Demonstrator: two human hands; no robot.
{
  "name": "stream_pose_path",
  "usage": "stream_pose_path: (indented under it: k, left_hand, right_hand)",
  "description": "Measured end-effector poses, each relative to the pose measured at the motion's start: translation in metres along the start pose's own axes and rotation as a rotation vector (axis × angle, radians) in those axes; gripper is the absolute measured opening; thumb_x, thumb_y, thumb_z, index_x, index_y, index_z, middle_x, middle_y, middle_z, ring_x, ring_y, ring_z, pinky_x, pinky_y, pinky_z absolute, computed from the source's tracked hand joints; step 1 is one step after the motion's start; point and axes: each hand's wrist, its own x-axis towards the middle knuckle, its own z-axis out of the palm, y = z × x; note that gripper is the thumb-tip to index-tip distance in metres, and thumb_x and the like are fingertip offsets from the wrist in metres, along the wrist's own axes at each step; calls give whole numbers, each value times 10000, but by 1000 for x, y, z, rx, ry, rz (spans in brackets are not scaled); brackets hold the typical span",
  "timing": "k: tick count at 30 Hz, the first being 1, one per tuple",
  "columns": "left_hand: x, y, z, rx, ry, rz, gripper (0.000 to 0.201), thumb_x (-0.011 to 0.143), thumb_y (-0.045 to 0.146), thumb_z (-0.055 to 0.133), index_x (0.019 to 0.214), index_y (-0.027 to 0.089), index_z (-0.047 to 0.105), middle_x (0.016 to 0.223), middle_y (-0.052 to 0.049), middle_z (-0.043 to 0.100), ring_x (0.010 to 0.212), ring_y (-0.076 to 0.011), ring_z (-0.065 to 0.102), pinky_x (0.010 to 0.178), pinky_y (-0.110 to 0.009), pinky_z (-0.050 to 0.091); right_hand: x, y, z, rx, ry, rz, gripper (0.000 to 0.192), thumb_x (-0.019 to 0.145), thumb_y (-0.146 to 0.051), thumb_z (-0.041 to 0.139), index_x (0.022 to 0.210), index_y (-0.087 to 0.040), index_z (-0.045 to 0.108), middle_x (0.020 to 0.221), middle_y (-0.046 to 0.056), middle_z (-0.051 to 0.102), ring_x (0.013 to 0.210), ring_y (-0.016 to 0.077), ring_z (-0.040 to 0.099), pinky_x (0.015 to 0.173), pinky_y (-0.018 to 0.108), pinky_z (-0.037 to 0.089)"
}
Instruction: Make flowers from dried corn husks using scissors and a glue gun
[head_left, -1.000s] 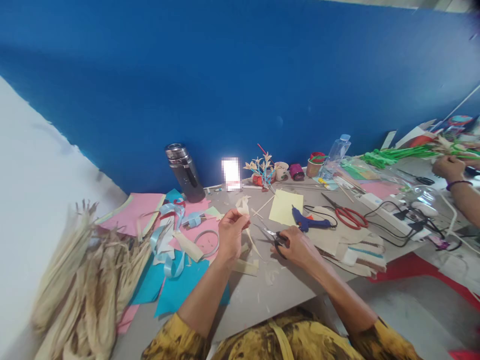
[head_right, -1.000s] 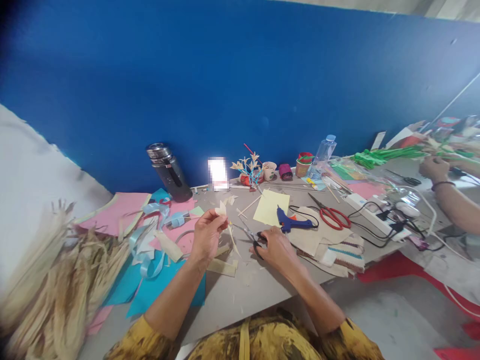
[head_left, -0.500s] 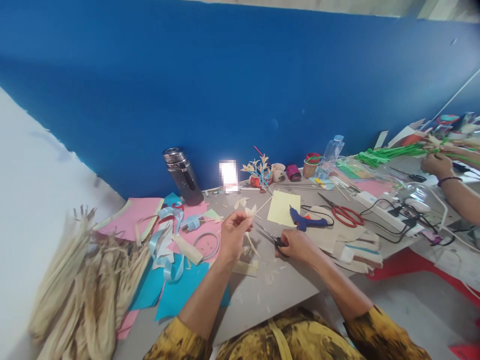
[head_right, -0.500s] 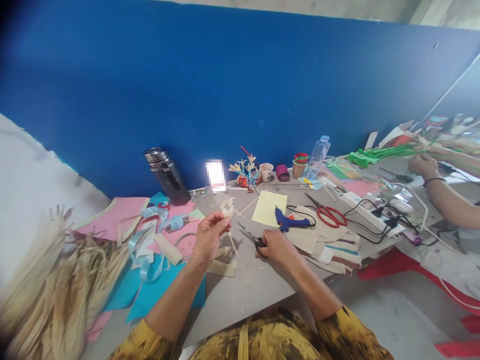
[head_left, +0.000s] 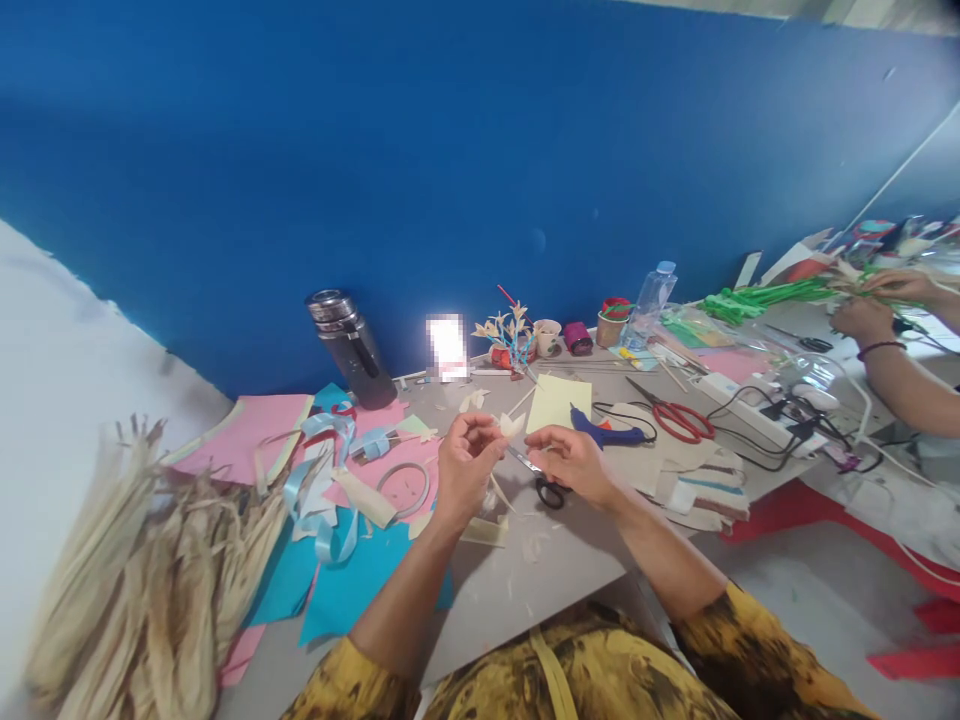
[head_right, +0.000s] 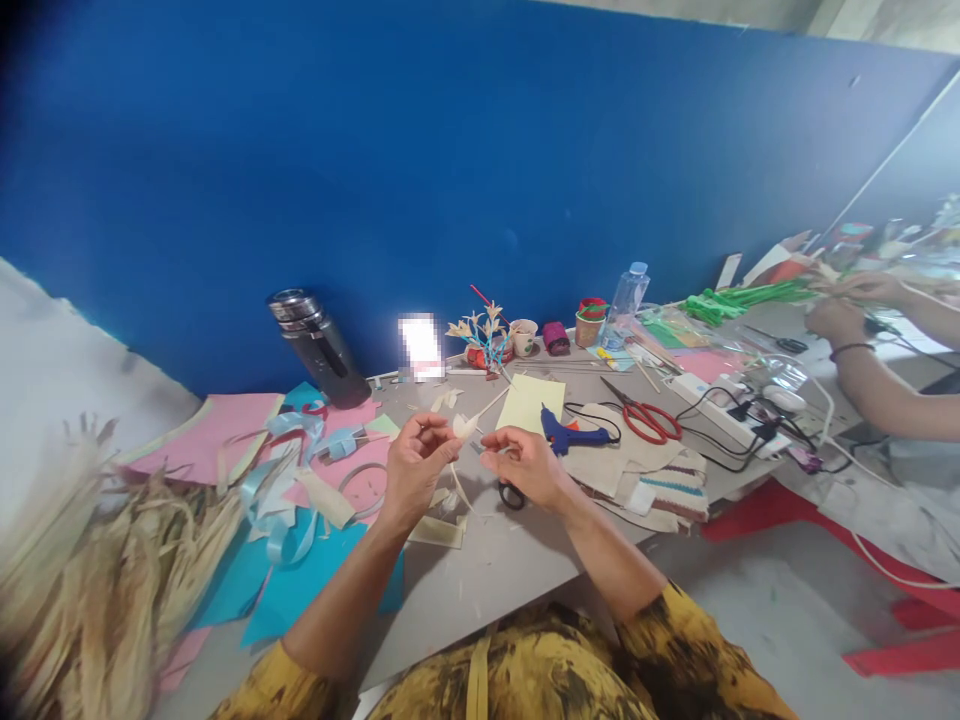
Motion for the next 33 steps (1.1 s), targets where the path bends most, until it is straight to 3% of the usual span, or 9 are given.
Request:
stream_pose_path:
  k: [4, 9, 15, 19, 23, 27, 30, 31, 33]
  left_hand:
    - [-2, -3, 2, 55, -6, 17, 335, 717, 268, 783, 964, 188, 572, 767, 13, 659, 677, -121, 593, 665, -251, 466]
    - [-3, -6, 1, 128, -49, 49, 294, 750, 279, 762, 975, 196, 592, 795, 2, 659, 718, -135, 607, 697, -259, 473]
    - [-3, -7, 3, 104, -138, -18, 205, 744, 325, 749, 829, 173, 641, 758, -6, 632, 685, -131, 567, 661, -256, 462]
    - [-4, -7, 6, 72, -99, -94, 181, 719, 306, 751, 719, 170, 632, 642, 12, 596, 609, -117, 534, 616, -247, 431]
    - [-8, -8, 11, 4, -155, -170, 224, 676, 324, 783, 677, 174, 616, 589, 23, 567, 560, -110, 521, 586, -242, 423]
    - [-11, -7, 14, -1, -264, -245, 203, 675, 308, 771, 663, 168, 623, 611, 15, 574, 560, -101, 529, 586, -238, 428]
    - [-2, 0, 2, 101, -362, -281, 134, 691, 281, 739, 712, 169, 668, 655, -12, 632, 573, -123, 578, 595, -253, 452]
    - [4, 4, -6, 158, -337, -281, 128, 702, 283, 727, 753, 173, 687, 670, -20, 650, 567, -130, 586, 590, -259, 457]
    - [17, 12, -26, 244, -76, -203, 133, 731, 302, 690, 779, 178, 693, 646, -16, 643, 572, -130, 581, 600, -256, 466]
  right_hand:
    - [7, -11, 15, 217, 3, -63, 371, 732, -477, 791, 916, -176, 675, 777, -7, 610, 556, 85, 429, 480, 219, 303]
    - [13, -13, 21, 199, 35, -120, 339, 758, -482, 772, 759, -166, 651, 594, -48, 477, 532, 86, 348, 477, 228, 246]
    - [12, -15, 23, 166, 109, -124, 361, 734, -501, 770, 711, -151, 684, 588, -35, 471, 541, 93, 343, 480, 241, 236]
    - [6, -5, 18, 188, 78, -58, 335, 782, -478, 739, 828, -147, 731, 614, -33, 463, 523, 79, 307, 462, 227, 209]
    - [-4, 6, 6, 269, 98, 15, 440, 727, -485, 795, 1022, -168, 720, 730, -1, 540, 536, 84, 351, 443, 210, 243]
    - [-12, 10, -4, 230, 32, 59, 400, 707, -501, 815, 874, -157, 699, 664, 0, 545, 542, 96, 384, 467, 222, 277]
    - [-15, 11, -9, 240, 76, 71, 363, 719, -486, 811, 796, -158, 675, 580, -33, 478, 507, 82, 344, 464, 227, 249]
    - [-15, 12, -11, 264, 102, 73, 354, 726, -479, 807, 791, -159, 672, 562, -43, 456, 495, 77, 324, 459, 226, 240]
    - [-16, 13, -16, 315, 154, 80, 343, 728, -466, 809, 786, -161, 663, 544, -56, 429, 482, 69, 299, 453, 225, 231]
